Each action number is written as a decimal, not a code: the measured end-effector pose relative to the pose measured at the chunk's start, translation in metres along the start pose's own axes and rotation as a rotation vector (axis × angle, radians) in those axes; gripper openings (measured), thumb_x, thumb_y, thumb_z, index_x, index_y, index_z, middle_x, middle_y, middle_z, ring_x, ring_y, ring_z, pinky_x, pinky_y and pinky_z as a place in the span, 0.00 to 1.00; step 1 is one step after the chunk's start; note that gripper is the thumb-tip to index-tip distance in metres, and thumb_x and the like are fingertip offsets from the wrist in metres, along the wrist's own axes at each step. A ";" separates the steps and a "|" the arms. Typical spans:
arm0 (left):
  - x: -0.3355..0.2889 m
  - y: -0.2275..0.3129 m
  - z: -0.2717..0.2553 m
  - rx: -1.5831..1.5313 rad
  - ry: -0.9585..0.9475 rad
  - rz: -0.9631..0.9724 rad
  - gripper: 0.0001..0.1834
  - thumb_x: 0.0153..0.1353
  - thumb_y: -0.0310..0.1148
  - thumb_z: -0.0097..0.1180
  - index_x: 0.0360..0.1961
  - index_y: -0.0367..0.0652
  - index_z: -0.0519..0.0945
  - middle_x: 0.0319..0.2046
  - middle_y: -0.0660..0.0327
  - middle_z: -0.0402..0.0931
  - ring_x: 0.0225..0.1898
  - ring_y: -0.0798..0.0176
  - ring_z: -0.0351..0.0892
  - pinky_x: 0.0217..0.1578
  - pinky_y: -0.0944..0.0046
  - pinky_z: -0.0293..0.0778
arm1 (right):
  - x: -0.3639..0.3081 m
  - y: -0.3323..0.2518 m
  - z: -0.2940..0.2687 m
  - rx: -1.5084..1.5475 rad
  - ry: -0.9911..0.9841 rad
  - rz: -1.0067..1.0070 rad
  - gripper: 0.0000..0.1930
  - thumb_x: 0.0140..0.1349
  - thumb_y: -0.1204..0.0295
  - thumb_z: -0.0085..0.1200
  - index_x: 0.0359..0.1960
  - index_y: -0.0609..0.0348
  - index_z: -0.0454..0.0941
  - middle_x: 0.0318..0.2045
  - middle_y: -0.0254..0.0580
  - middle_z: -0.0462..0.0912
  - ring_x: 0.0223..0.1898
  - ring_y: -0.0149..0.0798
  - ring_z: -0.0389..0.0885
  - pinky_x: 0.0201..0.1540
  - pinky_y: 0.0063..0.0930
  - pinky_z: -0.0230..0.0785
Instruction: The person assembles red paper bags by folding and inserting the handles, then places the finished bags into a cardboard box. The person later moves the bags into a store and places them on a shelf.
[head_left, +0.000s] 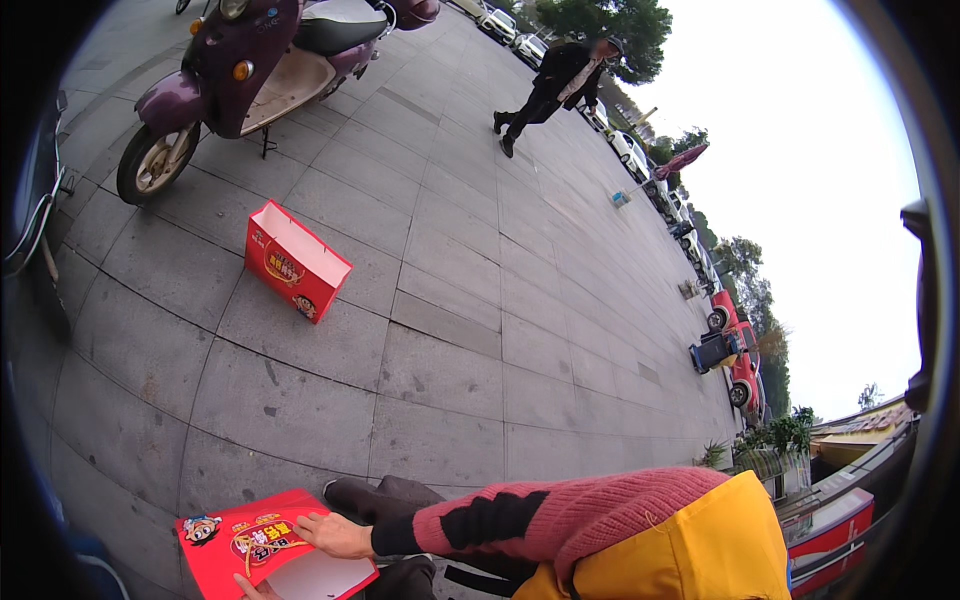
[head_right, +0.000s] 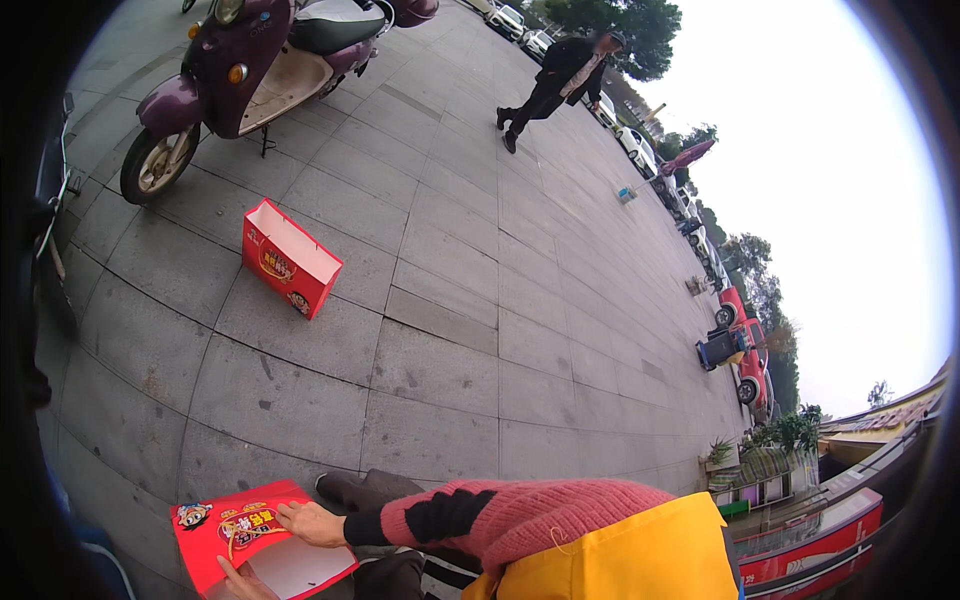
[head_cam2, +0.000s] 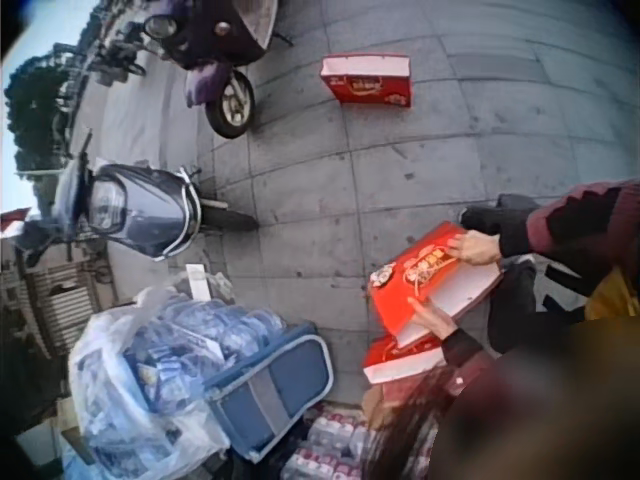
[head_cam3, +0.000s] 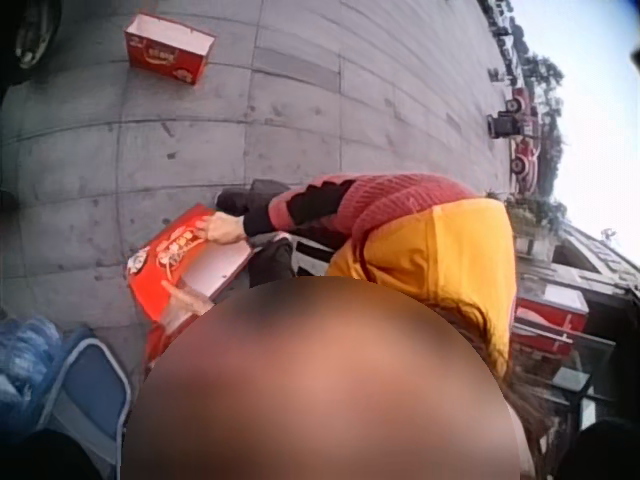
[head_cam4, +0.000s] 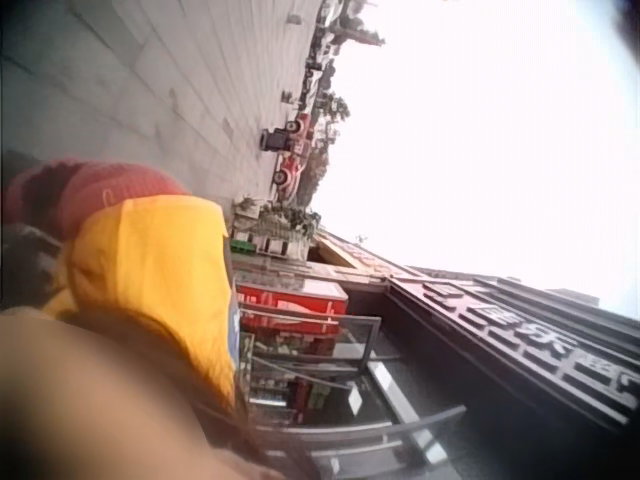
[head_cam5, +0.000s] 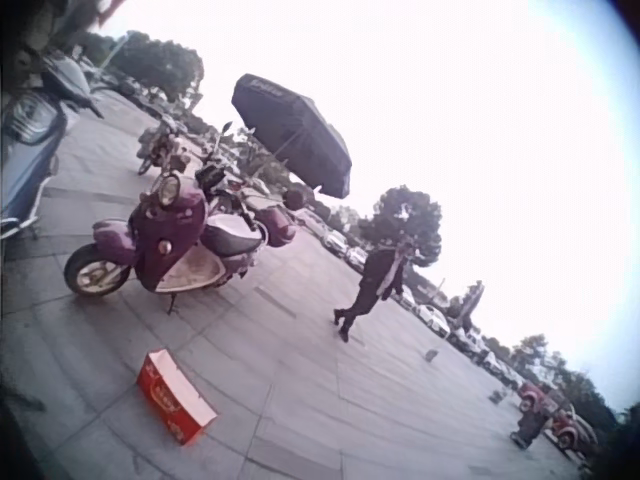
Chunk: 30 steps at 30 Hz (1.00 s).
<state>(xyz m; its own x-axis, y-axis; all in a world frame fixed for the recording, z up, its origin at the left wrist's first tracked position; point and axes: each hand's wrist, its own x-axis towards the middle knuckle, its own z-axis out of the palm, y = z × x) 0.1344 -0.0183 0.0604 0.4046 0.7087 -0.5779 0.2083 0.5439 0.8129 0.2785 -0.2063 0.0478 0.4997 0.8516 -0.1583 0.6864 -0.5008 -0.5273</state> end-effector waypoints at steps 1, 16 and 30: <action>-0.017 0.007 0.011 0.031 -0.102 0.013 0.26 0.69 0.40 0.50 0.63 0.36 0.66 0.56 0.50 0.72 0.58 0.53 0.70 0.55 0.57 0.68 | 0.000 -0.005 -0.018 0.014 0.002 0.034 0.15 0.53 0.74 0.50 0.41 0.71 0.73 0.39 0.50 0.72 0.40 0.49 0.76 0.35 0.38 0.72; -0.181 0.093 0.113 1.461 -0.701 0.610 0.08 0.55 0.29 0.57 0.36 0.42 0.84 0.28 0.51 0.81 0.33 0.46 0.80 0.46 0.46 0.72 | -0.009 -0.035 -0.162 0.395 -0.131 0.404 0.17 0.57 0.65 0.49 0.29 0.73 0.79 0.36 0.69 0.79 0.35 0.63 0.82 0.39 0.50 0.75; -0.088 0.084 0.173 1.359 -0.397 -0.058 0.14 0.54 0.34 0.62 0.35 0.33 0.82 0.30 0.38 0.79 0.36 0.32 0.77 0.38 0.43 0.72 | 0.131 0.373 -0.207 0.035 0.154 0.662 0.18 0.50 0.73 0.58 0.43 0.67 0.75 0.44 0.58 0.76 0.47 0.58 0.75 0.50 0.45 0.71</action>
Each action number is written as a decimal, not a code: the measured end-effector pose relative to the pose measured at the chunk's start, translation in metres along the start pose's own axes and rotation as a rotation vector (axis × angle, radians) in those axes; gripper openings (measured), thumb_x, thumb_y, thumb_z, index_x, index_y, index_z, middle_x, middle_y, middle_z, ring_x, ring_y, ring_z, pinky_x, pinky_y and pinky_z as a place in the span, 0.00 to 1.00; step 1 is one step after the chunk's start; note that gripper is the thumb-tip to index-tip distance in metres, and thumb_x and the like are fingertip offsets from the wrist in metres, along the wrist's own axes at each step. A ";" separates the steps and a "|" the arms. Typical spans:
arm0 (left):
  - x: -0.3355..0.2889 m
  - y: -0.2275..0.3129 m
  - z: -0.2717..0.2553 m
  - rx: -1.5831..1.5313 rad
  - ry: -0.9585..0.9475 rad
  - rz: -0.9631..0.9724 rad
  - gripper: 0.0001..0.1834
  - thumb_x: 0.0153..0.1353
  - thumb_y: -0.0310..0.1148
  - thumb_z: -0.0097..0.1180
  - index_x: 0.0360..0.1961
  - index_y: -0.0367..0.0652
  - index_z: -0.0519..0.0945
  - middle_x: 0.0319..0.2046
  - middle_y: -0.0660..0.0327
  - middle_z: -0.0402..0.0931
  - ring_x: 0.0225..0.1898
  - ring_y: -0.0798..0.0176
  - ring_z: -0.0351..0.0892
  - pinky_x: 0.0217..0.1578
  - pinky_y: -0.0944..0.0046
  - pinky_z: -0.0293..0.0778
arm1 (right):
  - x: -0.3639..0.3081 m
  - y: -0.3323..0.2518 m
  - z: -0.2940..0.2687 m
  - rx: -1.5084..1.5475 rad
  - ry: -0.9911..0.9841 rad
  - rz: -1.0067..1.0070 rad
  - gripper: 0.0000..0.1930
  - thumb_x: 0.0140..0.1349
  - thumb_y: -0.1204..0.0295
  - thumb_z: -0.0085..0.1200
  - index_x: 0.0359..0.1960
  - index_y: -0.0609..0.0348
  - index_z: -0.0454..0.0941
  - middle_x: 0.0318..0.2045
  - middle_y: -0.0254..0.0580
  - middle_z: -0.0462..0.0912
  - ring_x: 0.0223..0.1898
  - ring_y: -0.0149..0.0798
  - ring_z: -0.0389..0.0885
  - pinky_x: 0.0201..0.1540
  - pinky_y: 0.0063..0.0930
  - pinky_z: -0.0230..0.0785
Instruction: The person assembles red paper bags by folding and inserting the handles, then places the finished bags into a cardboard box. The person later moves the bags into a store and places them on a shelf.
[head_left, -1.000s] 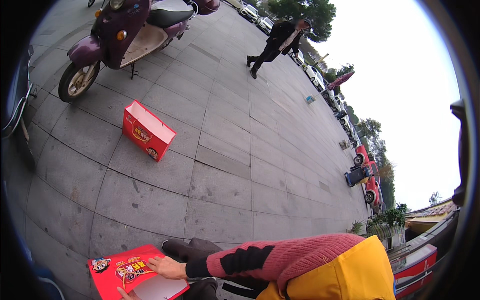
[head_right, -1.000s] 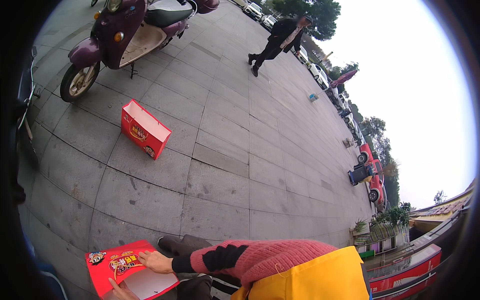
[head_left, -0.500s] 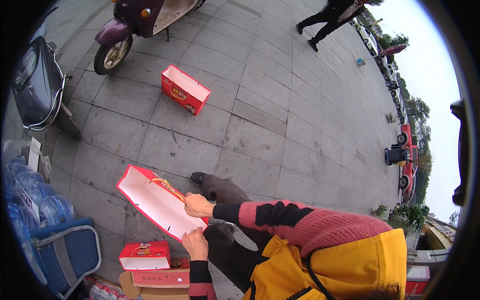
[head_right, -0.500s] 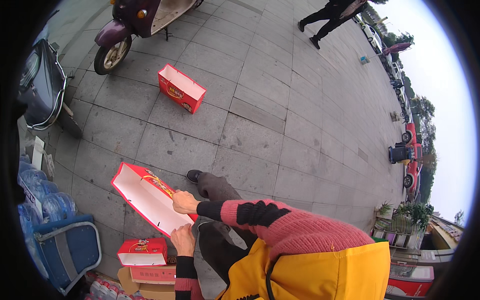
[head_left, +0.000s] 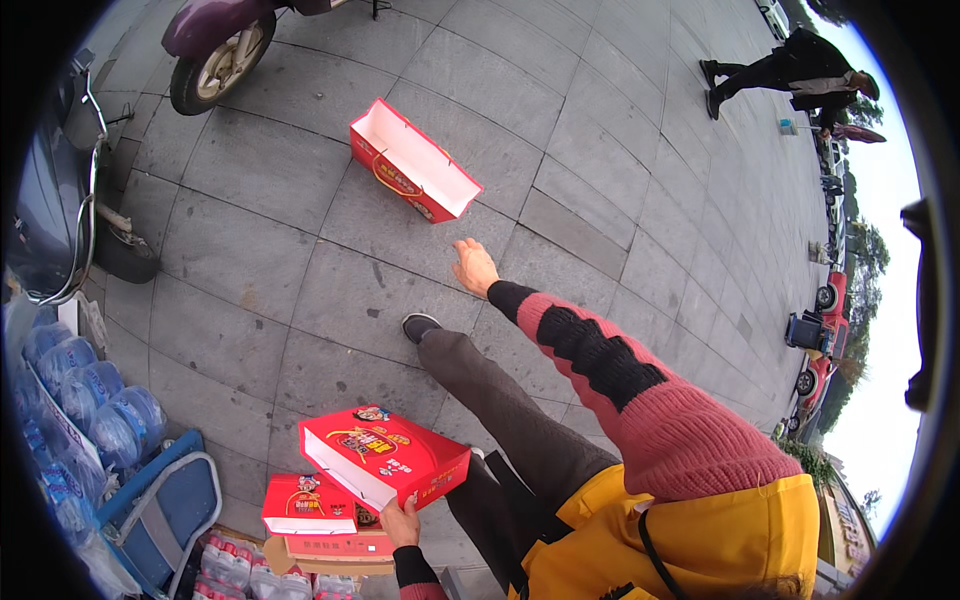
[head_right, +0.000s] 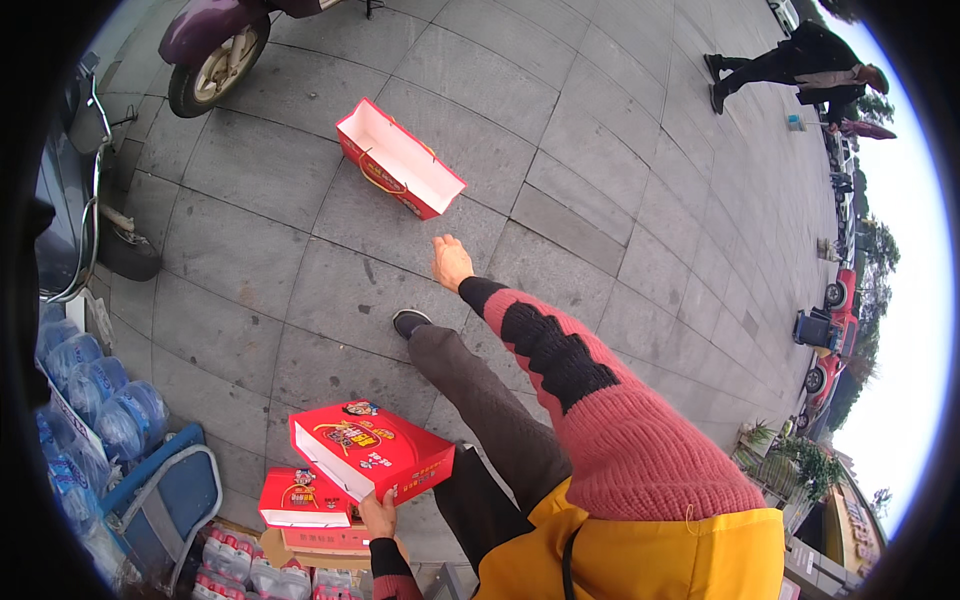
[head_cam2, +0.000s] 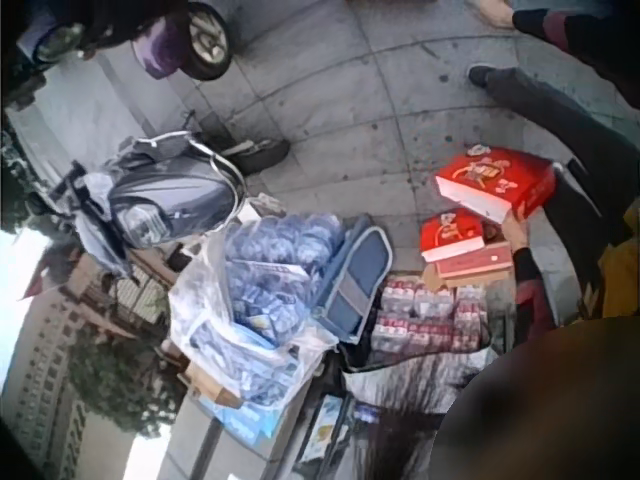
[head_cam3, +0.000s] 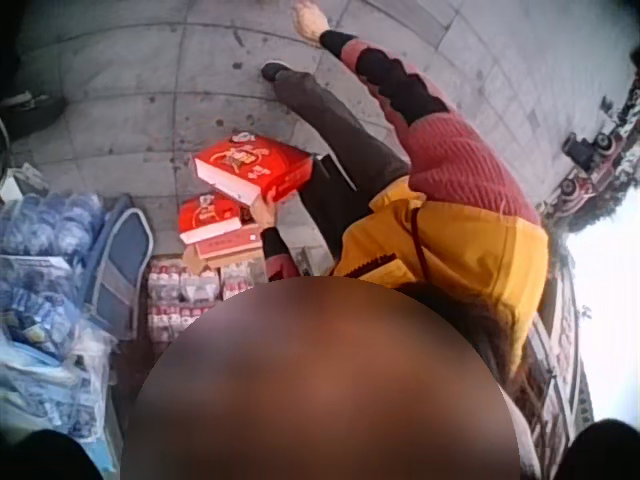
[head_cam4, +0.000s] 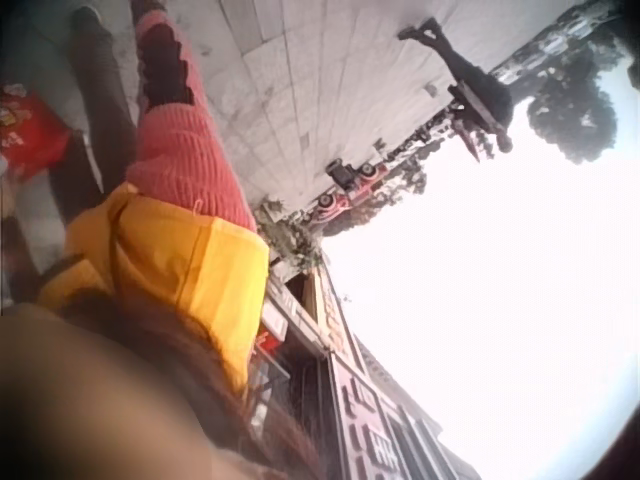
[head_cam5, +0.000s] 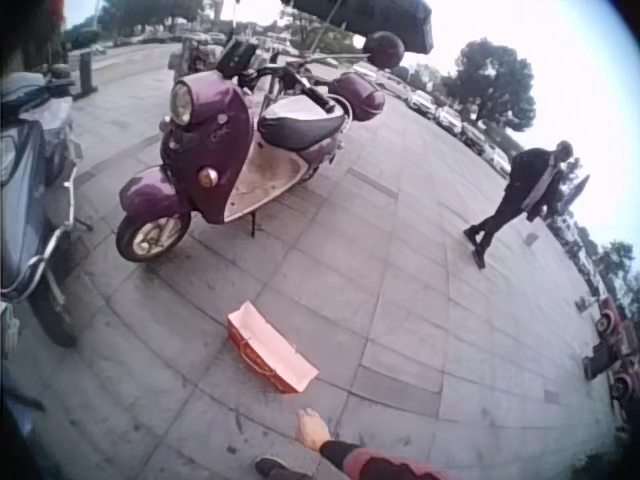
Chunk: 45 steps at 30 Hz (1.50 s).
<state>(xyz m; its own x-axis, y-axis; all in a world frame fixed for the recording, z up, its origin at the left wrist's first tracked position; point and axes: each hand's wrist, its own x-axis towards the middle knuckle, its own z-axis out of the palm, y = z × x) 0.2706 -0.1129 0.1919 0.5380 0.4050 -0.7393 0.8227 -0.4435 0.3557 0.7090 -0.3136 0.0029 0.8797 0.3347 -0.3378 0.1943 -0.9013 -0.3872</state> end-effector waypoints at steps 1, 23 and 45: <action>0.002 0.004 0.000 -0.042 0.008 -0.005 0.13 0.55 0.34 0.62 0.35 0.32 0.82 0.30 0.38 0.79 0.36 0.33 0.78 0.38 0.44 0.72 | 0.028 0.013 -0.006 -0.120 0.008 -0.043 0.17 0.50 0.74 0.57 0.43 0.63 0.76 0.48 0.55 0.75 0.50 0.56 0.73 0.50 0.44 0.71; 0.057 0.077 0.000 -0.062 0.195 -0.206 0.11 0.54 0.31 0.61 0.39 0.42 0.82 0.32 0.43 0.79 0.37 0.38 0.79 0.38 0.45 0.74 | 0.071 -0.090 -0.068 -0.023 -0.289 -0.553 0.12 0.51 0.81 0.52 0.35 0.60 0.84 0.29 0.49 0.82 0.35 0.50 0.81 0.41 0.41 0.74; 0.013 -0.041 0.018 -0.654 1.028 -0.164 0.18 0.53 0.24 0.60 0.46 0.38 0.75 0.47 0.52 0.74 0.50 0.45 0.72 0.53 0.52 0.69 | -0.137 -0.315 0.025 -0.558 -0.934 -1.200 0.08 0.46 0.79 0.51 0.28 0.65 0.81 0.26 0.62 0.80 0.31 0.61 0.80 0.36 0.47 0.73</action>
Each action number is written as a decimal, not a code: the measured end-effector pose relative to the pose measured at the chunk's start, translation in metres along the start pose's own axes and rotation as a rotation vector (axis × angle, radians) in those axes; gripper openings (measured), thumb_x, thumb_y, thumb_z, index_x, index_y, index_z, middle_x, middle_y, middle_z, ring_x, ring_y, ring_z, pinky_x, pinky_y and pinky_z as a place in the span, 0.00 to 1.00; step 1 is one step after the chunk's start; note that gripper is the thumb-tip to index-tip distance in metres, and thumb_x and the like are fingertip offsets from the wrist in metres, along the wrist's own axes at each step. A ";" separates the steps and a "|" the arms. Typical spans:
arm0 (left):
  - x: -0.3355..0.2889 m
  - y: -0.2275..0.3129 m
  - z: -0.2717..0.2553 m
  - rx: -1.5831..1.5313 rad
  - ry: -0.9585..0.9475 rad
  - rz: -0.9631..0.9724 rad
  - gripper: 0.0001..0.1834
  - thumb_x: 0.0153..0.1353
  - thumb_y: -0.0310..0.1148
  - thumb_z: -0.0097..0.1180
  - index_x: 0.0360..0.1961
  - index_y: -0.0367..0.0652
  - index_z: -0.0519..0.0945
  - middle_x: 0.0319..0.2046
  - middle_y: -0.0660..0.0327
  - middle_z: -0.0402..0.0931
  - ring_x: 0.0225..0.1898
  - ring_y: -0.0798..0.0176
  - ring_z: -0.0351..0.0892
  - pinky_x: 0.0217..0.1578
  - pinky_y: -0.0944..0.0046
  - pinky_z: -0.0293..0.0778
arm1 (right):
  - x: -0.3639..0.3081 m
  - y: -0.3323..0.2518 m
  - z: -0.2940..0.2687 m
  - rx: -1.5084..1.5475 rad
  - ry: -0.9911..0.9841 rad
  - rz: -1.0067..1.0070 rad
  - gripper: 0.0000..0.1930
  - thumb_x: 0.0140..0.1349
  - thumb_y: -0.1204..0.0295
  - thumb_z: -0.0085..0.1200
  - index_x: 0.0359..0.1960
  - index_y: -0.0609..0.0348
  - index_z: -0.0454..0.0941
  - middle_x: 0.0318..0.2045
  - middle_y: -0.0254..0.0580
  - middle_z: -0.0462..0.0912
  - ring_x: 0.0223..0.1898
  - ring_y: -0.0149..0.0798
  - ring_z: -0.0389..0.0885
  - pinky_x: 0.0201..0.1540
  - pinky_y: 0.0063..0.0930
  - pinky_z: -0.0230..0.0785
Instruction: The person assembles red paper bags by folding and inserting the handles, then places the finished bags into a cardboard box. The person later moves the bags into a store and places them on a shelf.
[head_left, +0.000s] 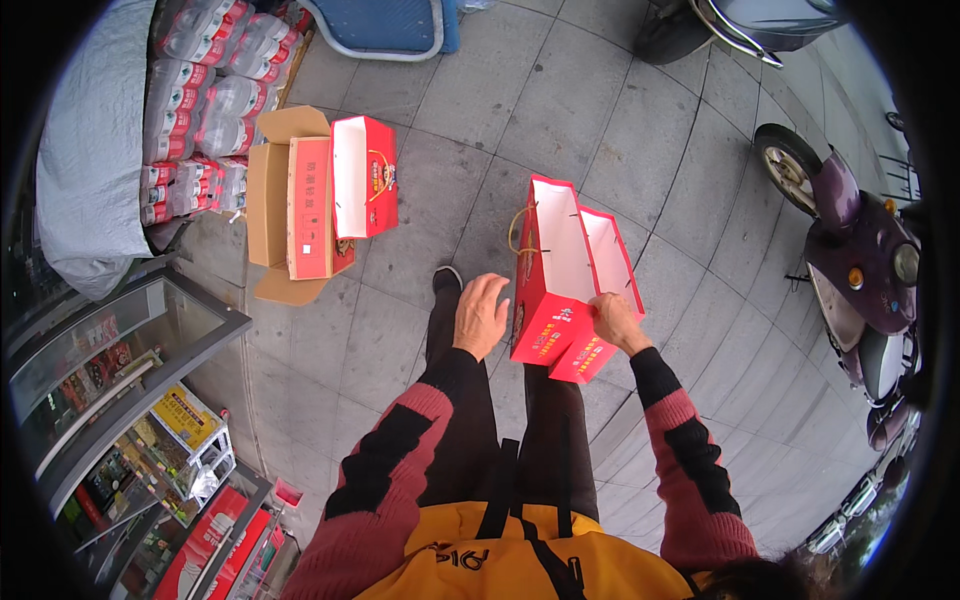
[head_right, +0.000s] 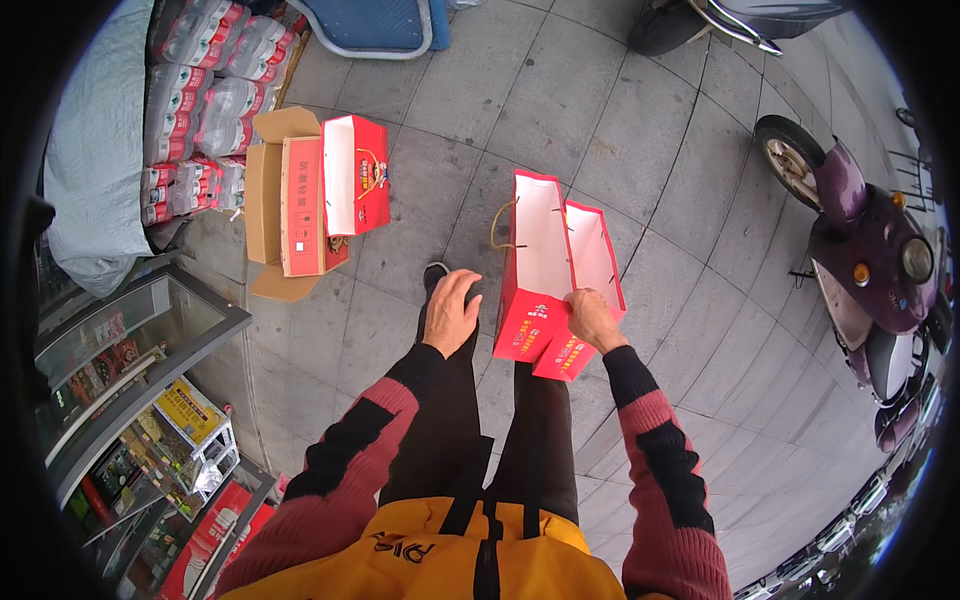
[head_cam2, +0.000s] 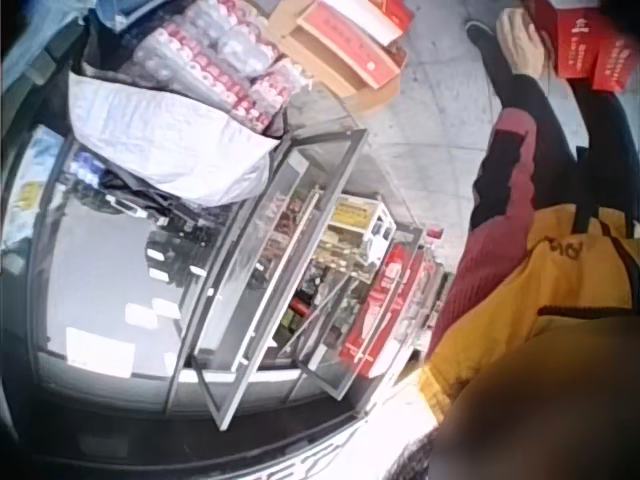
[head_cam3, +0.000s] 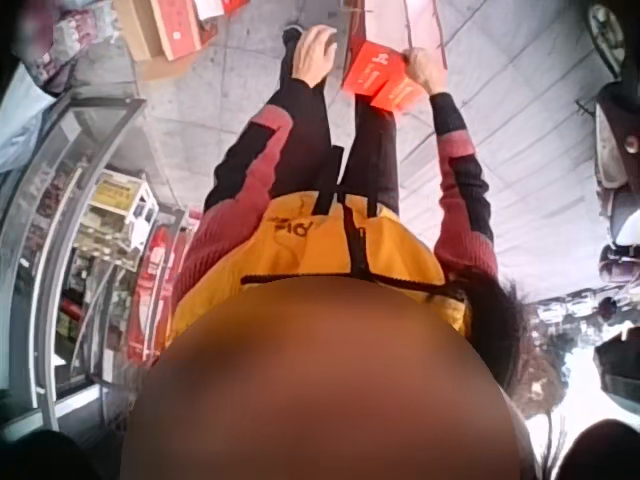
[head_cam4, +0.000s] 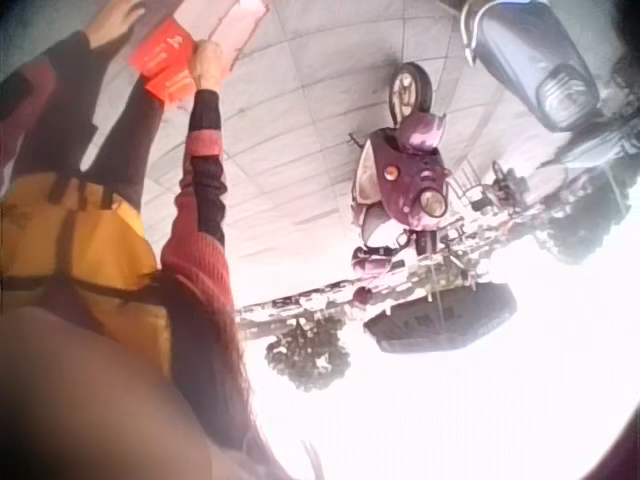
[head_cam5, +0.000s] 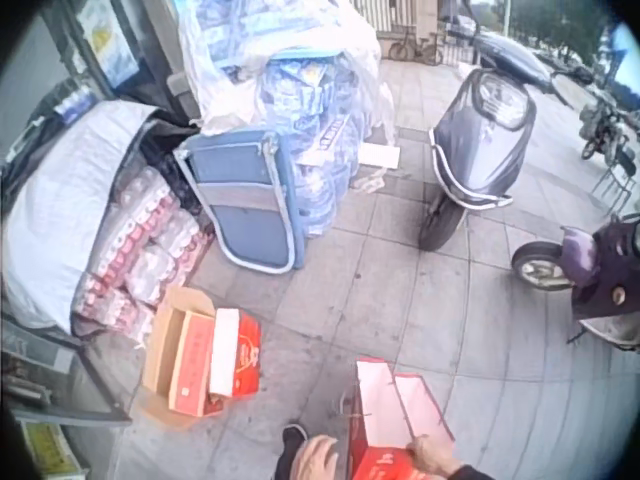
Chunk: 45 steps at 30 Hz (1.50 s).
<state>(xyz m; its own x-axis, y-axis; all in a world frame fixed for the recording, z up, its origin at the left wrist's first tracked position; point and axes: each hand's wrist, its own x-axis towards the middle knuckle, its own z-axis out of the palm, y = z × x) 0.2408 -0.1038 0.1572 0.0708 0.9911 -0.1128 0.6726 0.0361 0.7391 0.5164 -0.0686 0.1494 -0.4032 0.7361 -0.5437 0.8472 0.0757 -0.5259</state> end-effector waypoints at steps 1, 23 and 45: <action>-0.003 -0.035 -0.016 0.039 -0.027 -0.130 0.19 0.52 0.24 0.61 0.47 0.38 0.75 0.48 0.51 0.74 0.51 0.45 0.72 0.53 0.52 0.69 | 0.004 -0.010 -0.006 0.026 -0.058 0.028 0.07 0.47 0.76 0.54 0.26 0.66 0.80 0.26 0.62 0.80 0.35 0.61 0.81 0.39 0.48 0.73; 0.060 -0.380 -0.097 0.275 0.017 -0.686 0.17 0.64 0.46 0.51 0.32 0.43 0.82 0.32 0.50 0.82 0.41 0.44 0.80 0.59 0.19 0.43 | 0.069 -0.135 -0.026 0.160 0.192 0.548 0.20 0.58 0.60 0.65 0.32 0.70 0.82 0.21 0.38 0.83 0.24 0.22 0.74 0.27 0.25 0.68; -0.137 -0.028 -0.213 0.525 0.418 -0.466 0.11 0.58 0.35 0.56 0.24 0.39 0.81 0.19 0.51 0.79 0.29 0.51 0.81 0.64 0.41 0.54 | 0.050 -0.309 -0.016 -0.413 -0.057 -0.934 0.16 0.54 0.63 0.62 0.24 0.67 0.79 0.26 0.56 0.79 0.41 0.57 0.77 0.49 0.44 0.68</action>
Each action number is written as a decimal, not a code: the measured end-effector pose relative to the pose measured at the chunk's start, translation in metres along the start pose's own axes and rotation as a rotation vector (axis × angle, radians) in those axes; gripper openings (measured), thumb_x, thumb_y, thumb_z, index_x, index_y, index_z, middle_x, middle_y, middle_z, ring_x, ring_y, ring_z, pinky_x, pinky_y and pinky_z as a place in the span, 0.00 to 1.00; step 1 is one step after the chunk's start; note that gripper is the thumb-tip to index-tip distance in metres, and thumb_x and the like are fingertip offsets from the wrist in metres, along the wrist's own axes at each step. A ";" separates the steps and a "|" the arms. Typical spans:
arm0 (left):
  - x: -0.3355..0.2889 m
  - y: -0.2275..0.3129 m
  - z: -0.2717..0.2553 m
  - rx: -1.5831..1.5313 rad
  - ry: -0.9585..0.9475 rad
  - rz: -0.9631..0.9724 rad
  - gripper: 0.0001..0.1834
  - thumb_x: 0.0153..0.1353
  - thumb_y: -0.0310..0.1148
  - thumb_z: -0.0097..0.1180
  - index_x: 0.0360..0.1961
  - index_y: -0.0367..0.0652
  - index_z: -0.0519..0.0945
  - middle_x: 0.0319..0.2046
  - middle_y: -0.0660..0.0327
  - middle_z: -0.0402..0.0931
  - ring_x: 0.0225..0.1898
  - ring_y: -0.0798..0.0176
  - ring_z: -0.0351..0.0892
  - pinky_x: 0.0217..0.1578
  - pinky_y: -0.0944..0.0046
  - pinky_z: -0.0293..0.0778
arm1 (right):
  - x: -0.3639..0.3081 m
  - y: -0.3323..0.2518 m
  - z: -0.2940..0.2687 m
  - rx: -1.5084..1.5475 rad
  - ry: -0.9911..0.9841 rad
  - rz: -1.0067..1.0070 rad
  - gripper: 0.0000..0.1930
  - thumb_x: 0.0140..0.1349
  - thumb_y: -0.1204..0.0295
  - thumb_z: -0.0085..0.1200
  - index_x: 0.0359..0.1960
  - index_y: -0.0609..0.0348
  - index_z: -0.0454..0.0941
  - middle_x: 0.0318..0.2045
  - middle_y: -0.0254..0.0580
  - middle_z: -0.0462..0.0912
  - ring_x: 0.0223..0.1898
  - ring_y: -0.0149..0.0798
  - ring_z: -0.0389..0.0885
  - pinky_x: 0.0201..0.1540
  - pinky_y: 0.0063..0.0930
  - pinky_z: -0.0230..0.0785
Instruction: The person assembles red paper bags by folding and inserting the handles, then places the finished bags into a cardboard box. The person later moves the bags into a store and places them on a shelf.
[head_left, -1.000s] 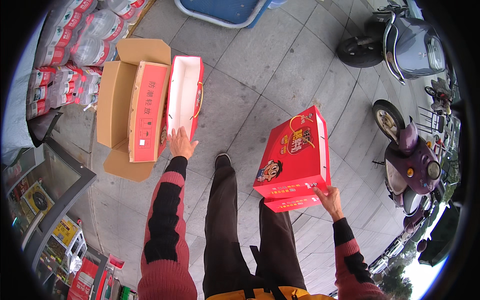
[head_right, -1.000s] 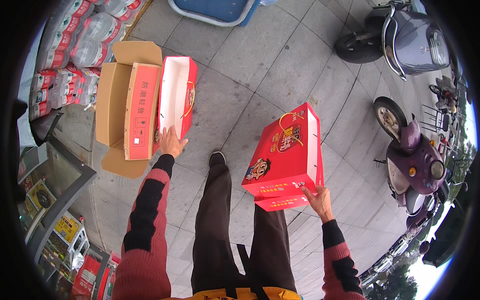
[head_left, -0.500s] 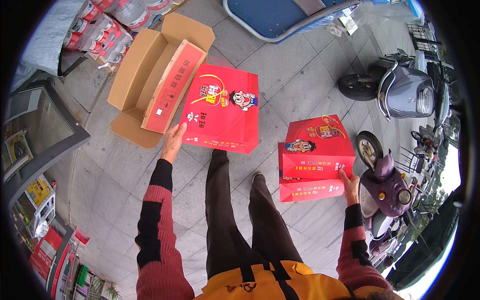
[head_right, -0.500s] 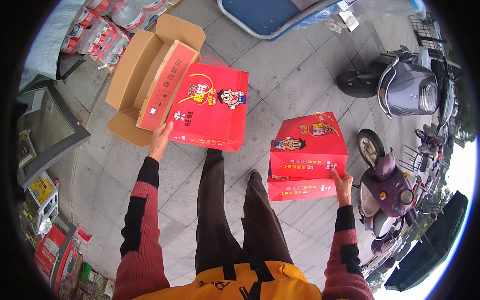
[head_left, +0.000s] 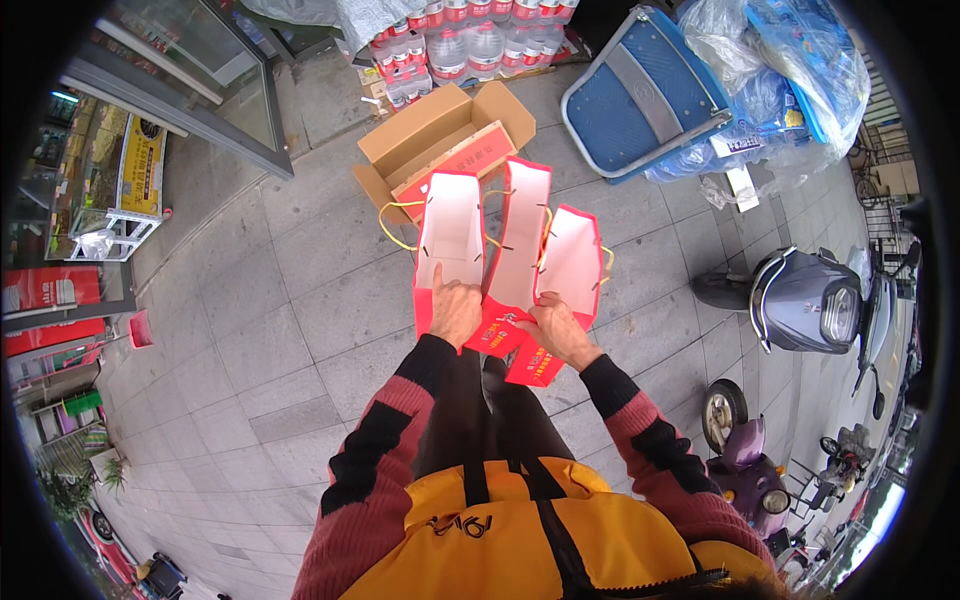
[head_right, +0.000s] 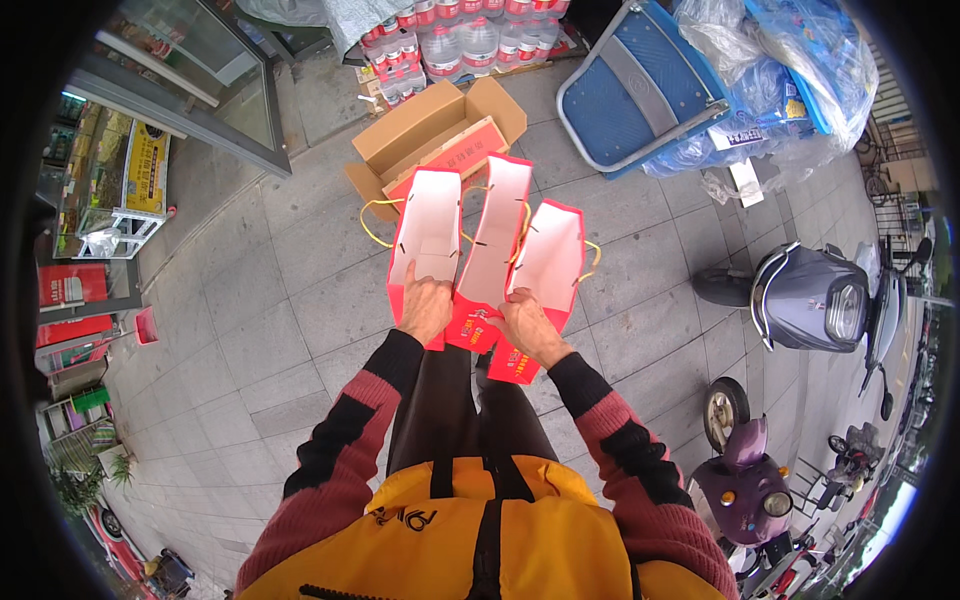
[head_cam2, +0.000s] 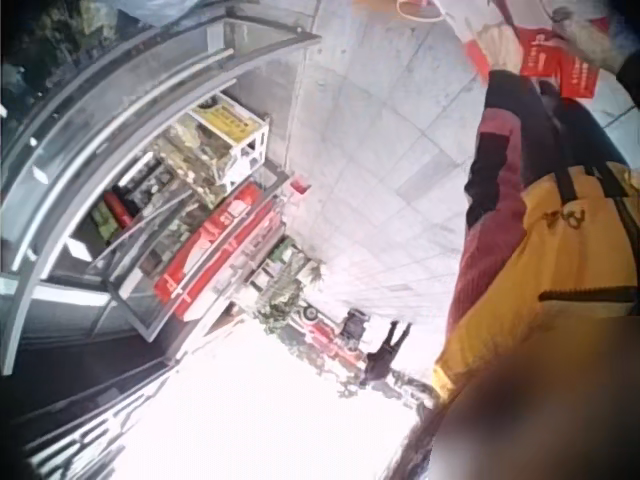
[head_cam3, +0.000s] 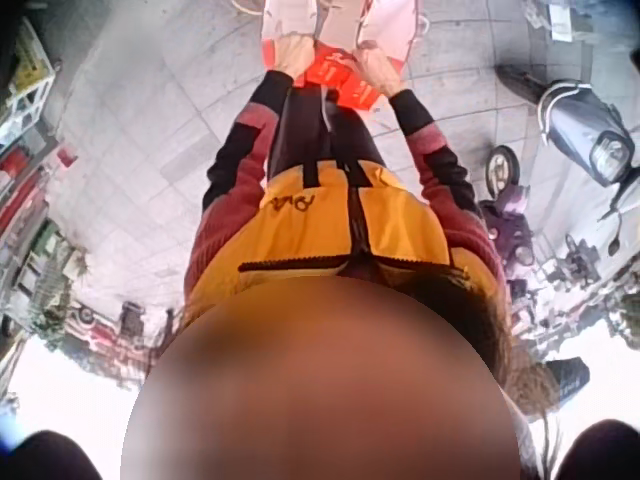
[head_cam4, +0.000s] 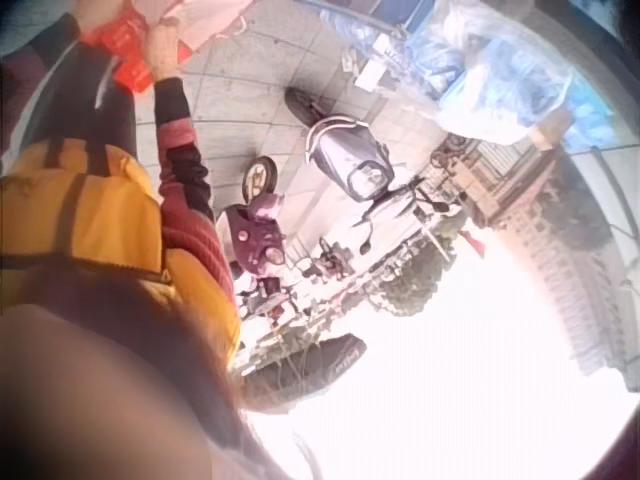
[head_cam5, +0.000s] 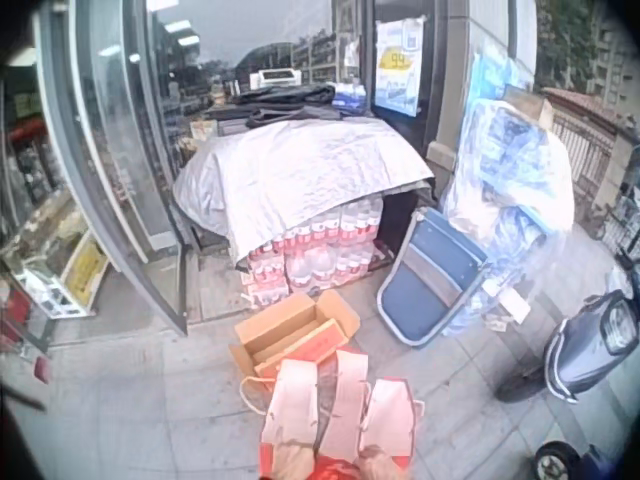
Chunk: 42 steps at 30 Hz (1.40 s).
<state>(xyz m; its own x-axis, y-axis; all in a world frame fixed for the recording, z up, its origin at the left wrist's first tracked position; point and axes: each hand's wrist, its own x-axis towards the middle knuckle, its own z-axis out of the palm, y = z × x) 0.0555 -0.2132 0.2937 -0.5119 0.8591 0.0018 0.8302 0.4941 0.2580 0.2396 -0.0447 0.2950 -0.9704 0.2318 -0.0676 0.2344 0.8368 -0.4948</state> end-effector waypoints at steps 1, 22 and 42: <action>-0.015 0.002 -0.011 0.025 0.018 -0.002 0.12 0.58 0.35 0.55 0.25 0.39 0.82 0.19 0.51 0.79 0.29 0.52 0.81 0.64 0.41 0.54 | 0.005 -0.010 -0.008 0.042 0.004 -0.025 0.17 0.53 0.62 0.64 0.24 0.68 0.78 0.27 0.57 0.79 0.40 0.58 0.77 0.47 0.44 0.70; -0.678 -0.105 -0.071 -2.247 2.049 -0.788 0.18 0.67 0.38 0.45 0.52 0.39 0.74 0.52 0.55 0.78 0.54 0.52 0.76 0.59 0.42 0.66 | 0.024 -0.003 -0.038 1.707 0.300 0.553 0.27 0.67 0.69 0.54 0.65 0.62 0.62 0.56 0.43 0.73 0.56 0.38 0.71 0.59 0.35 0.65; -0.776 -0.234 -0.104 -2.111 2.439 -0.229 0.15 0.64 0.30 0.44 0.49 0.36 0.74 0.51 0.52 0.78 0.51 0.53 0.78 0.57 0.45 0.71 | 0.197 -0.270 0.119 0.811 0.006 -0.289 0.27 0.67 0.78 0.49 0.68 0.56 0.58 0.55 0.44 0.70 0.52 0.35 0.70 0.58 0.33 0.65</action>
<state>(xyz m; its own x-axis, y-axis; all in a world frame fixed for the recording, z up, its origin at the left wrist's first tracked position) 0.2357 -1.0094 0.3322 -0.7003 -0.5856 -0.4081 0.6118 -0.7870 0.0795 -0.0215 -0.2840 0.3121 -0.9847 0.0694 0.1597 -0.1377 0.2512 -0.9581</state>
